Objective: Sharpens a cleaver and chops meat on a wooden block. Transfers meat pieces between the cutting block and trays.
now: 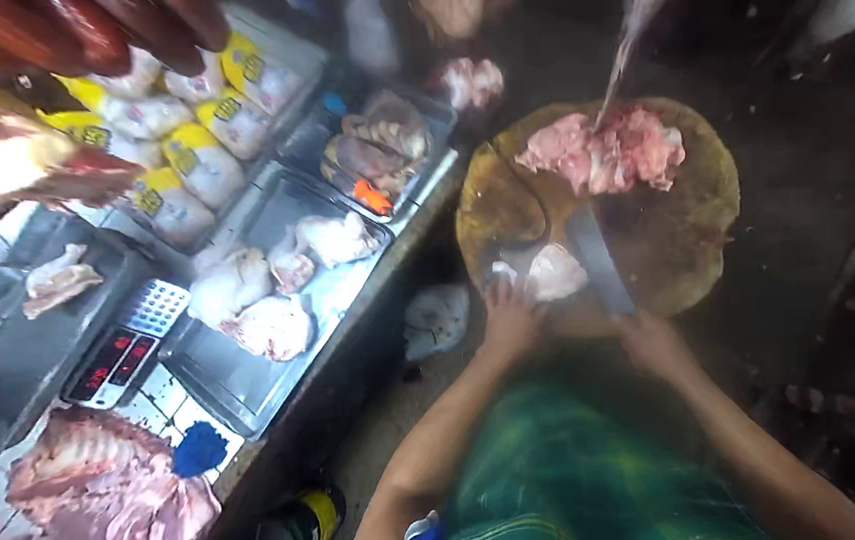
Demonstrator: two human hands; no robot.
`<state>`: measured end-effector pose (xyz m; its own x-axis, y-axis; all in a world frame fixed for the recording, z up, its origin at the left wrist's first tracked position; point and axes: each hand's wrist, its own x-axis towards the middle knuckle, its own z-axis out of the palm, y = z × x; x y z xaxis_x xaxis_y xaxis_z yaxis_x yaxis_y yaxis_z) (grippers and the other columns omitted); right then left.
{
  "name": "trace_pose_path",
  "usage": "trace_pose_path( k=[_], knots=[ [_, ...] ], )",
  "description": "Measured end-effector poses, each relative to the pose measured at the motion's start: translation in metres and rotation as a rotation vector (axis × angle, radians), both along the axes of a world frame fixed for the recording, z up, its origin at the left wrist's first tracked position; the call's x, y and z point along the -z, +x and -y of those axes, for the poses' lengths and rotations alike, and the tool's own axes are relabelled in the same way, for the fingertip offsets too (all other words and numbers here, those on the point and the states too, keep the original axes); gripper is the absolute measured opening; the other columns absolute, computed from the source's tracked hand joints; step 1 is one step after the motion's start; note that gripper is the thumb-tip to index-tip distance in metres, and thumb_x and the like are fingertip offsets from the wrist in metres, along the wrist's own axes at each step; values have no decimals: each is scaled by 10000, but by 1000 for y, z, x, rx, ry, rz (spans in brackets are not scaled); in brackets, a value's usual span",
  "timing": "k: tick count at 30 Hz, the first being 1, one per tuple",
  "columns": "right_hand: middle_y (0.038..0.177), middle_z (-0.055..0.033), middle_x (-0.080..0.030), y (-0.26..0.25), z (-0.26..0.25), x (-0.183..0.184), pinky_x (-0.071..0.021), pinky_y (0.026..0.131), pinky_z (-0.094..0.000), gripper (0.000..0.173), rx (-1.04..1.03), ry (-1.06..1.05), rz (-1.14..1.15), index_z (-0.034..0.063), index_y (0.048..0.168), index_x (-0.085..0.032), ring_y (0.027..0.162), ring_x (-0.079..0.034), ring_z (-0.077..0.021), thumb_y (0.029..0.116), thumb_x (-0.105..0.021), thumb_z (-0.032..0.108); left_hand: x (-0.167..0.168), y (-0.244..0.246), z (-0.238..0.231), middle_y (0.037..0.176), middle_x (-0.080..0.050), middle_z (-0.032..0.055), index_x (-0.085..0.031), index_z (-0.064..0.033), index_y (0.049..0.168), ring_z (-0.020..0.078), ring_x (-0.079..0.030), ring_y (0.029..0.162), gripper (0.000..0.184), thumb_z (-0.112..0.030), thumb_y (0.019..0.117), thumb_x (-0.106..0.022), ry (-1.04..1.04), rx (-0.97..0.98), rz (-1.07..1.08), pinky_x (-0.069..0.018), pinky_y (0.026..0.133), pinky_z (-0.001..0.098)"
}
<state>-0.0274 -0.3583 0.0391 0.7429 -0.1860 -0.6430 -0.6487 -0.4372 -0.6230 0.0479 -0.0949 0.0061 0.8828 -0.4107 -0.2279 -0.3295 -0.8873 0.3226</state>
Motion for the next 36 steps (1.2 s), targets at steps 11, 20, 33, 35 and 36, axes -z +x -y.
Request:
trace_pose_path(
  k=[11, 20, 33, 35, 36],
  knots=[
    [776, -74, -628, -56, 37, 3, -554, 482, -364, 519, 166, 116, -56, 105, 1336, -547, 511, -594, -179, 1048, -525, 536, -9, 131, 50, 1424, -549, 227, -616, -60, 1347, 409, -618, 1208, 771, -529, 775, -835, 116, 40, -364, -523, 967, 651],
    [738, -61, -627, -71, 8, -2, -558, 458, -360, 495, 270, 132, -34, 105, 1307, -558, 481, -588, -179, 1044, -542, 524, -22, 49, 29, 997, -692, 167, -548, 55, 1255, 229, -721, 775, 313, -45, 963, -599, -878, -955, -866, -640, 702, 377],
    [817, -78, -651, -69, 9, 3, -560, 484, -343, 465, 273, 31, -42, 87, 1286, -588, 511, -600, -164, 1057, -540, 488, -1, 20, -17, 1517, -485, 162, -642, -228, 1380, 309, -698, 1063, 456, -206, 925, -672, -177, -50, 64, -625, 812, 493],
    [797, -75, -637, -72, 7, -1, -556, 486, -353, 464, 271, 45, -24, 68, 1258, -591, 512, -593, -163, 1063, -527, 485, -4, 28, -17, 1357, -625, 116, -734, -198, 1206, 308, -699, 1071, 263, -237, 966, -633, -65, -73, 6, -608, 853, 526],
    [788, -73, -637, -74, 7, -3, -556, 487, -356, 469, 266, 44, -21, 67, 1246, -596, 514, -594, -165, 1060, -527, 492, -13, 28, -18, 1237, -683, 127, -750, -139, 1086, 335, -699, 1058, 214, -260, 972, -616, 20, -161, -69, -590, 854, 568]
  ],
)
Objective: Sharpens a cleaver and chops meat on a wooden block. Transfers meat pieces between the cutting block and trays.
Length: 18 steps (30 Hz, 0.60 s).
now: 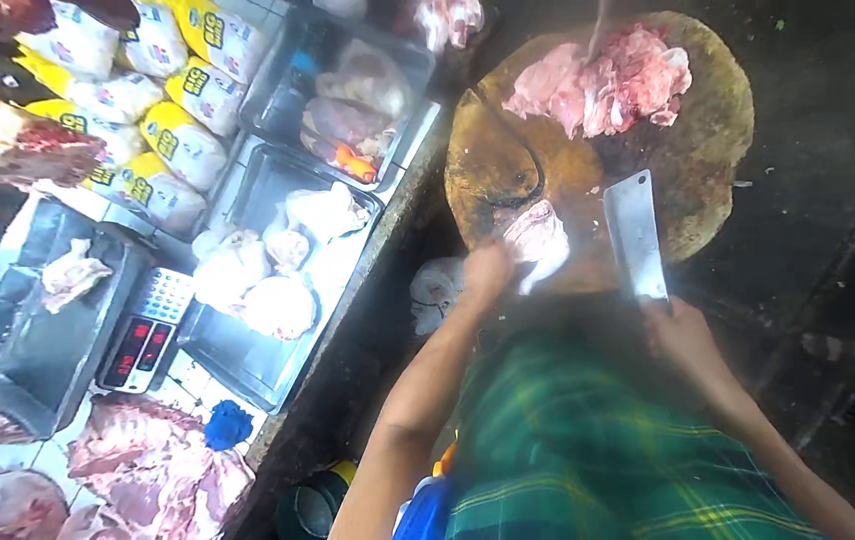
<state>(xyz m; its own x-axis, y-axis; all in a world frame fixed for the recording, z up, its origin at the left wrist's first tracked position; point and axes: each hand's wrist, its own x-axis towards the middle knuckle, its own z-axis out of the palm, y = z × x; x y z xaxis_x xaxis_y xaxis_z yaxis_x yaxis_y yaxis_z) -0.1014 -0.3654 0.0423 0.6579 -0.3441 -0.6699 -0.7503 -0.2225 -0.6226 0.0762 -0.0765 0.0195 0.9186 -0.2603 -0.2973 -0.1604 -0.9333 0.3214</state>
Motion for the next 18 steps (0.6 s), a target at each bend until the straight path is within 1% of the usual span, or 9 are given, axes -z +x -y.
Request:
trace_pose_path(
  k=[1, 2, 6, 8, 10, 12, 13, 15, 18],
  knots=[
    [777, -73, -634, -1, 0, -1, -555, 485, -359, 475, -2, -2, 9, 67, 1246, -601, 512, -594, -168, 1057, -532, 498, -10, 2, -1, 1147, -702, 160, -738, -83, 983, 368, -691, 1050, 245, -292, 951, -614, 67, -101, -96, -567, 840, 609],
    [767, -73, -632, -2, -1, 0, -550, 481, -360, 481, -4, 0, 19, 71, 1251, -604, 508, -592, -171, 1054, -534, 504, -15, 4, -3, 1117, -698, 177, -729, -55, 948, 375, -683, 1051, 301, -331, 944, -609, 73, -187, -164, -554, 848, 626],
    [727, -62, -628, -1, -7, 8, -548, 472, -348, 469, -19, 30, 43, 84, 1207, -618, 495, -591, -167, 1046, -542, 518, 2, 8, 5, 1059, -714, 172, -649, -71, 1229, 353, -705, 991, 606, -598, 930, -634, -143, -257, -114, -567, 861, 606],
    [746, -67, -632, 2, -8, 12, -551, 479, -349, 478, -44, 37, 29, 80, 1222, -613, 501, -593, -167, 1052, -529, 519, 15, 15, 7, 976, -722, 171, -666, -36, 1160, 327, -722, 912, 436, -439, 1025, -572, -214, -251, -185, -579, 834, 568],
    [775, -74, -638, 6, -5, 16, -550, 488, -356, 496, -66, 36, 0, 83, 1258, -591, 511, -595, -171, 1053, -517, 529, 15, 17, -2, 950, -742, 162, -687, -26, 1145, 280, -741, 815, 344, -313, 1064, -515, -265, -382, -272, -618, 760, 502],
    [790, -76, -636, 7, -1, 20, -551, 490, -351, 504, -74, 52, -17, 88, 1306, -567, 512, -593, -166, 1056, -514, 524, 0, 7, -5, 1075, -732, 162, -687, -60, 1160, 329, -729, 944, 274, -226, 1021, -519, -120, -446, -169, -589, 819, 560],
    [789, -73, -638, 7, 0, 21, -554, 485, -344, 507, -76, 58, -18, 95, 1323, -562, 506, -594, -162, 1055, -518, 523, -4, -1, -5, 1195, -704, 150, -678, -86, 1217, 343, -717, 1006, 282, -187, 988, -547, -75, -367, -77, -582, 850, 577],
    [784, -69, -633, 8, 2, 23, -556, 484, -338, 497, -79, 70, -13, 99, 1327, -555, 506, -596, -162, 1059, -513, 516, -6, -11, 1, 1373, -611, 145, -652, -136, 1316, 332, -719, 969, 395, -182, 924, -634, -70, -63, 56, -615, 797, 544],
    [774, -73, -634, 5, 0, 23, -559, 473, -343, 470, -71, 91, 19, 89, 1269, -573, 493, -594, -167, 1064, -508, 507, 2, -7, 22, 1350, -607, 139, -634, -176, 1345, 312, -718, 924, 434, -234, 916, -672, -32, 224, 80, -614, 761, 519]
  ],
)
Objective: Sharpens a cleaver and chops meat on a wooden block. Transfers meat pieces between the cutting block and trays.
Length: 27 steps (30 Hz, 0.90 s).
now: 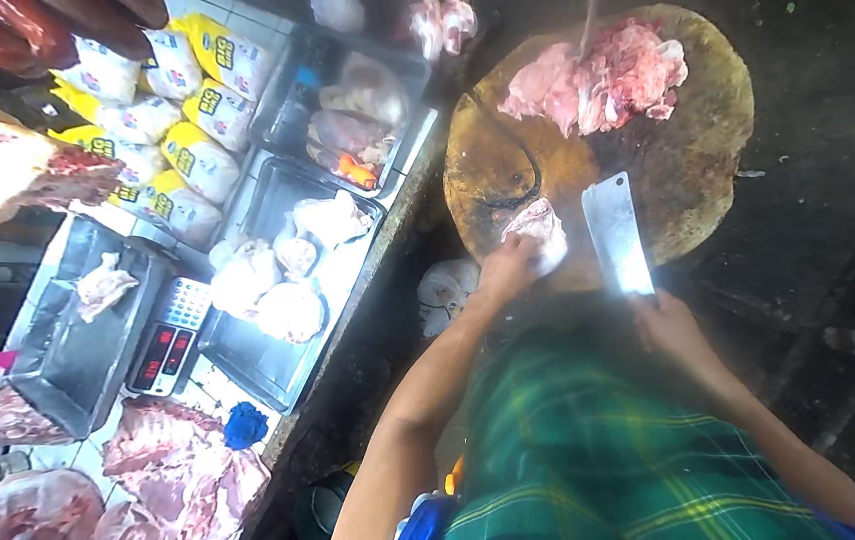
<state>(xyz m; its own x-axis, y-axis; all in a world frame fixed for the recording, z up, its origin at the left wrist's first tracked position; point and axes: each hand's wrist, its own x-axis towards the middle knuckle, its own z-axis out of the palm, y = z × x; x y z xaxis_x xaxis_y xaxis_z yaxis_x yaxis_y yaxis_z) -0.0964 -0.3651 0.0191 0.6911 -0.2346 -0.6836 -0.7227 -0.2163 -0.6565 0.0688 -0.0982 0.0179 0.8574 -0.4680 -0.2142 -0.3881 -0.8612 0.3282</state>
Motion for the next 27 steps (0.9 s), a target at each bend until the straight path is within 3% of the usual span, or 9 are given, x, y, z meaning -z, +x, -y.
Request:
trace_pose_path(
  k=[3, 7, 9, 13, 16, 20, 22, 24, 27],
  knots=[
    [753, -58, -621, -3, -5, -10, -554, 466, -334, 486, 15, 15, 30, 91, 1278, -563, 485, -585, -159, 1067, -486, 523, 4, 15, -4, 1201, -700, 118, -716, -143, 1207, 305, -721, 976, 273, -200, 974, -585, -25, 28, -8, -597, 828, 531],
    [733, -56, -605, 10, -24, -18, -560, 470, -330, 481, 7, 107, 65, 91, 1276, -565, 481, -578, -154, 1077, -462, 517, -6, 23, -15, 1056, -733, 107, -745, -102, 1089, 278, -714, 1010, 213, -241, 999, -611, -61, 52, -47, -579, 908, 513],
    [740, -67, -612, 29, -40, -15, -571, 488, -343, 495, -7, 160, 87, 101, 1324, -560, 497, -594, -170, 1072, -475, 519, -10, 26, -15, 1012, -736, 103, -747, -95, 1050, 276, -717, 981, 207, -242, 976, -621, -49, 52, -81, -578, 891, 519],
    [721, -74, -617, 60, -66, -4, -571, 483, -378, 540, -71, 191, 93, 126, 1292, -578, 503, -606, -197, 1043, -480, 595, -18, 28, -14, 913, -736, 102, -738, -94, 975, 289, -723, 890, 229, -303, 952, -646, -15, -5, -128, -580, 812, 551],
    [701, -79, -609, 51, -65, -7, -555, 457, -369, 548, -211, 145, 12, 122, 1281, -577, 472, -587, -191, 1045, -461, 603, -21, 33, -18, 889, -739, 62, -748, -131, 975, 245, -719, 858, 187, -281, 944, -642, -44, -52, -173, -576, 787, 534],
    [789, -87, -635, -5, -26, -29, -568, 563, -432, 536, -473, 43, -110, 125, 1303, -596, 577, -619, -211, 1049, -466, 579, -18, 34, -45, 860, -736, 71, -749, -86, 973, 215, -710, 797, 236, -311, 960, -680, -240, -355, -269, -588, 773, 497],
    [774, -71, -633, -25, -14, -41, -564, 584, -435, 514, -456, 14, -113, 122, 1237, -618, 597, -622, -206, 1044, -476, 577, -9, 30, -63, 828, -742, 76, -716, -67, 1009, 185, -699, 693, 232, -292, 958, -689, -379, -614, -403, -585, 657, 411],
    [717, -36, -595, -28, -18, -51, -542, 509, -374, 483, -352, 37, -95, 134, 1235, -610, 530, -584, -168, 1054, -475, 561, 0, 23, -75, 929, -745, 102, -696, -71, 1137, 214, -717, 755, 249, -257, 987, -629, -349, -699, -419, -602, 690, 436],
    [723, -40, -600, -2, -38, -56, -539, 455, -343, 461, -238, 67, -59, 126, 1285, -587, 489, -569, -161, 1068, -482, 519, 7, 12, -69, 1238, -666, 122, -645, -93, 1300, 274, -666, 1103, 430, -229, 894, -685, -303, -585, -214, -560, 941, 535]
  ],
)
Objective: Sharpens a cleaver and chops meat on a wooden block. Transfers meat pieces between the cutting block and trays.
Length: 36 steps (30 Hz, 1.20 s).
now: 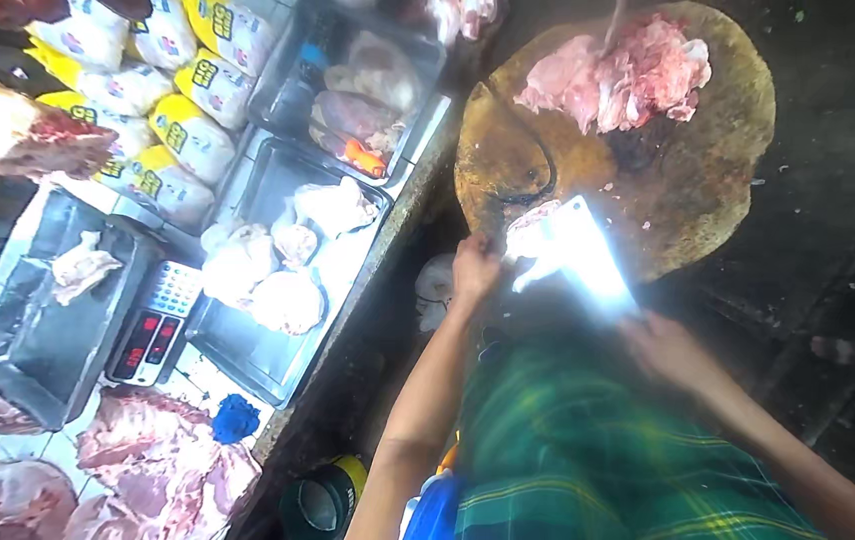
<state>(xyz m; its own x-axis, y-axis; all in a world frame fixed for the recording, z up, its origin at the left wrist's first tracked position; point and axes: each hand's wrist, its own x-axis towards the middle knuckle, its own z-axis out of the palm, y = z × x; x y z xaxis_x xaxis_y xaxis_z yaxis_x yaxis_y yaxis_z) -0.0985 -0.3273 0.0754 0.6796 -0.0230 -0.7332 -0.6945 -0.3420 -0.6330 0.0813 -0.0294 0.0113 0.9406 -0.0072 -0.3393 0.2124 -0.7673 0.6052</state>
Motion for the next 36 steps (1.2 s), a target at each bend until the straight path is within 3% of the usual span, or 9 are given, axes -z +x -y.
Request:
trace_pose_path(
  k=[3, 7, 17, 20, 26, 28, 30, 33, 36],
  knots=[
    [756, -62, -619, 34, -25, 3, -554, 486, -350, 474, -21, -68, 39, 111, 1305, -578, 509, -589, -166, 1073, -478, 513, 3, -1, 14, 1411, -573, 172, -622, -117, 1353, 340, -680, 1104, 545, -371, 883, -730, 157, 210, 41, -585, 902, 567],
    [815, -105, -643, 60, -58, -5, -579, 555, -405, 543, -137, -193, 36, 111, 1329, -554, 562, -630, -210, 1063, -444, 571, 15, 8, 8, 1177, -673, 169, -729, -81, 1085, 339, -686, 1044, 318, -361, 969, -636, 177, 309, -5, -568, 888, 568],
    [1009, -198, -670, 51, -100, -58, -553, 807, -581, 539, -484, -509, -89, 87, 1367, -503, 903, -690, -368, 1081, -408, 535, 16, 37, -19, 929, -728, 151, -738, -72, 1000, 340, -711, 918, 281, -336, 961, -652, 36, 345, -83, -561, 823, 593],
    [996, -205, -655, 41, -88, -83, -556, 779, -576, 566, -499, -507, -172, 71, 1360, -500, 864, -682, -370, 1074, -411, 551, 13, 49, -35, 966, -729, 162, -736, -70, 1032, 349, -708, 946, 283, -329, 944, -666, -20, 113, -92, -558, 839, 609],
    [776, -68, -602, -5, -53, -84, -526, 493, -383, 509, -4, -371, -83, 124, 1306, -551, 537, -577, -187, 1066, -442, 559, -4, 64, -81, 952, -736, 122, -623, -47, 1195, 243, -742, 762, 307, -202, 938, -683, -366, -96, -50, -642, 717, 468],
    [772, -67, -609, -19, -47, -71, -532, 486, -382, 502, 145, -383, -35, 120, 1301, -551, 524, -579, -184, 1068, -445, 552, -21, 65, -74, 963, -740, 88, -634, -78, 1275, 193, -732, 736, 316, -155, 969, -639, -482, -90, 2, -643, 677, 404],
    [793, -80, -619, -28, -41, -52, -546, 496, -400, 518, 256, -385, -19, 106, 1311, -547, 530, -589, -198, 1069, -443, 553, -34, 74, -53, 924, -751, 64, -693, -77, 1199, 166, -725, 723, 237, -161, 995, -604, -495, -89, 79, -631, 675, 378],
    [817, -83, -637, -33, -32, -20, -564, 501, -398, 528, 339, -351, 2, 81, 1304, -552, 532, -603, -193, 1075, -439, 543, -42, 99, -10, 1026, -754, 93, -673, -81, 1286, 191, -742, 813, 306, -157, 1004, -583, -436, 4, 104, -639, 765, 411],
    [810, -80, -641, -32, -17, 6, -565, 501, -381, 514, 302, -327, 26, 83, 1295, -554, 531, -608, -186, 1069, -465, 536, -40, 115, 33, 1194, -702, 183, -406, -149, 1581, 310, -733, 941, 711, -141, 904, -626, -121, 310, -60, -618, 810, 540]
  ],
)
